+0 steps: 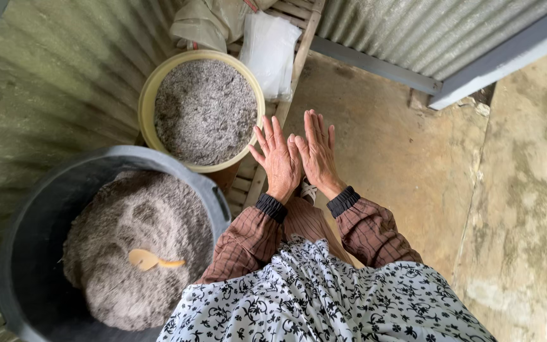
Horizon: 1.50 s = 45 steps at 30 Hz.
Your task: The person scoops a grey granular material from a large black tub into a small plastic bag using a wooden spoon. After filling the bag, the person ties it shut and places it into a green crate.
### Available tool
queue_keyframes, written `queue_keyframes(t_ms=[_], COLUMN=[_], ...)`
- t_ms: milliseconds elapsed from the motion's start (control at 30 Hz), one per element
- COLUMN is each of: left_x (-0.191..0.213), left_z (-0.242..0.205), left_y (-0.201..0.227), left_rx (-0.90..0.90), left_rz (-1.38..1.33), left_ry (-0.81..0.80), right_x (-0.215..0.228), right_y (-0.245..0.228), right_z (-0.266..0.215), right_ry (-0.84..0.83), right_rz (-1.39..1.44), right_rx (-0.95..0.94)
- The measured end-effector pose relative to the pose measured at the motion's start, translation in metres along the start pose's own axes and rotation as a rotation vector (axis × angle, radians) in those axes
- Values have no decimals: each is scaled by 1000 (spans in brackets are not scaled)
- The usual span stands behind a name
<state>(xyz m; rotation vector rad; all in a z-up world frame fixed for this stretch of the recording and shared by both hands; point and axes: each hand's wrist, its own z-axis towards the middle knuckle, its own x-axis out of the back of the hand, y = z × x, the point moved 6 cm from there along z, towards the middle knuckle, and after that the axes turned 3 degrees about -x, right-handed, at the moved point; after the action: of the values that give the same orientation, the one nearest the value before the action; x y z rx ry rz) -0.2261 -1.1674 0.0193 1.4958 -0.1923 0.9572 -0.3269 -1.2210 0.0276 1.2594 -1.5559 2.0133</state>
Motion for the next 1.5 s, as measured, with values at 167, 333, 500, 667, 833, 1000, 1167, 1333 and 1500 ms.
queue_keyframes(t_ms=[167,333,500,667,833,1000,1167,1333,1500], left_x=[-50,-96,-133,-159,-191,-226,-253,-262,-268], left_z=[62,111,151,195,246,287,309,308,302], left_y=[5,1,-18,-56,-96,-135,-171,-192,-198], left_rx=[59,132,238,327,354,334,503,514,533], left_rz=[20,55,40,12,14,2,7,-3,-77], left_ry=[12,37,30,30,41,17,-70,-25,31], right_x=[10,13,-7,-45,-80,-120,-153,-185,-202], right_y=[45,86,119,143,166,201,243,281,297], right_z=[68,132,184,239,296,344,393,446,474], right_ry=[-53,-103,-196,-282,-325,-372,-206,-103,-90], right_rz=[21,-8,-36,29,70,191,249,9,-78], right_rx=[46,106,120,114,111,3,-60,-103,-4])
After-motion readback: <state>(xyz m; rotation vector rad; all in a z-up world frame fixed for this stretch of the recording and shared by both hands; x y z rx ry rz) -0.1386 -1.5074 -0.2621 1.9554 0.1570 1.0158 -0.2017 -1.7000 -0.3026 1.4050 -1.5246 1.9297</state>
